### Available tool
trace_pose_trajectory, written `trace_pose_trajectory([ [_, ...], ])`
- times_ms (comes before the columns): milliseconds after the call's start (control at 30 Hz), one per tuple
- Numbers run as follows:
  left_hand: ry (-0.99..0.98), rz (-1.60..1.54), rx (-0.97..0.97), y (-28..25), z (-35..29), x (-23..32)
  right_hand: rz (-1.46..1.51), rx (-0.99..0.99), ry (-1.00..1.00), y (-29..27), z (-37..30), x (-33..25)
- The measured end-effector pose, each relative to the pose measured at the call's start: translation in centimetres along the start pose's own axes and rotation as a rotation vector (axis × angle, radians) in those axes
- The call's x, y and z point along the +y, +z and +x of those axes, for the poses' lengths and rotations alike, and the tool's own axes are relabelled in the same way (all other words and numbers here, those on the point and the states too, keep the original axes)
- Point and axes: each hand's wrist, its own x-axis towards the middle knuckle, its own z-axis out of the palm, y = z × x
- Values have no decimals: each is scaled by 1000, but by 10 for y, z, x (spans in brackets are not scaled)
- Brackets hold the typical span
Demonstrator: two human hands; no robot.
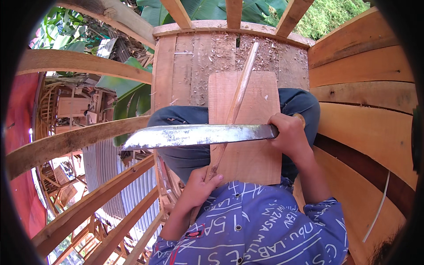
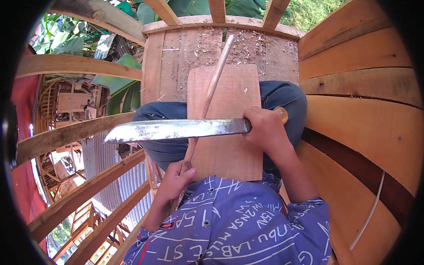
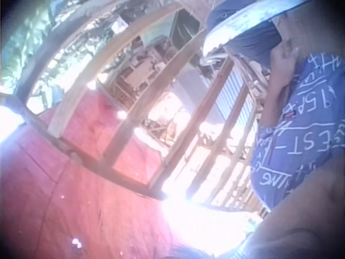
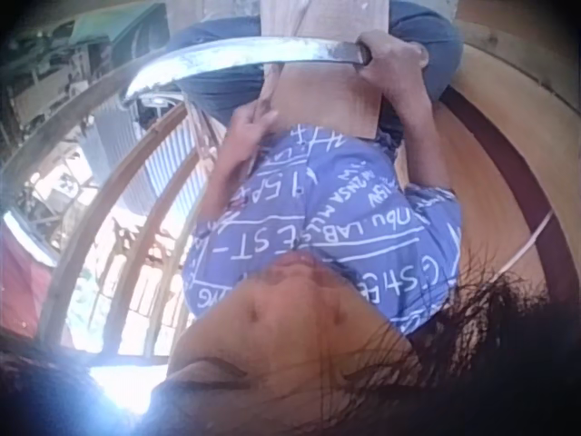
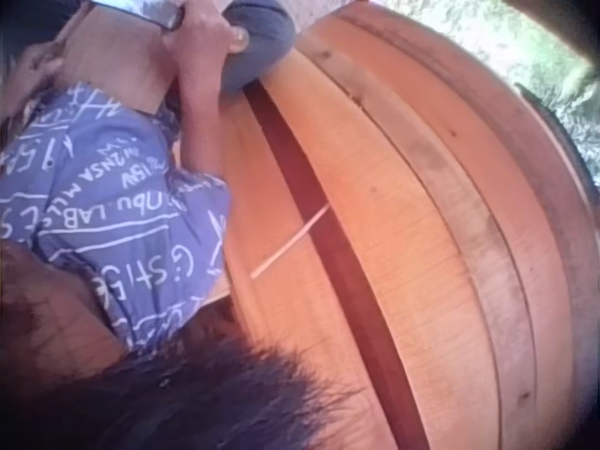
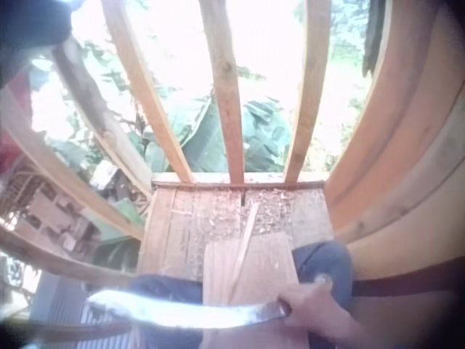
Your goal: The person sits cross-legged on a wooden platform and uses a large curved knife to shave and shape a thin strip of wood. They hold the wood with their left hand and repeatedly draw the knife along its length to remove thin layers, refining the strip's profile.
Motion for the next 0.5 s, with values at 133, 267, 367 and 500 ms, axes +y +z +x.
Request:
trace_pose_trajectory([
  [133,-31,-61,1,-5,-2,-10,61,-90,-31,-3,0,-7],
  [267,-46,-7,-19,-5,3,-14,102,-93,23,-7,1,-6],
  [367,3,-44,-26,2,8,-27,40,-101,47,-11,-3,0],
  [500,-22,-2,-43,-2,9,-21,30,-161,19,-15,-7,7],
])
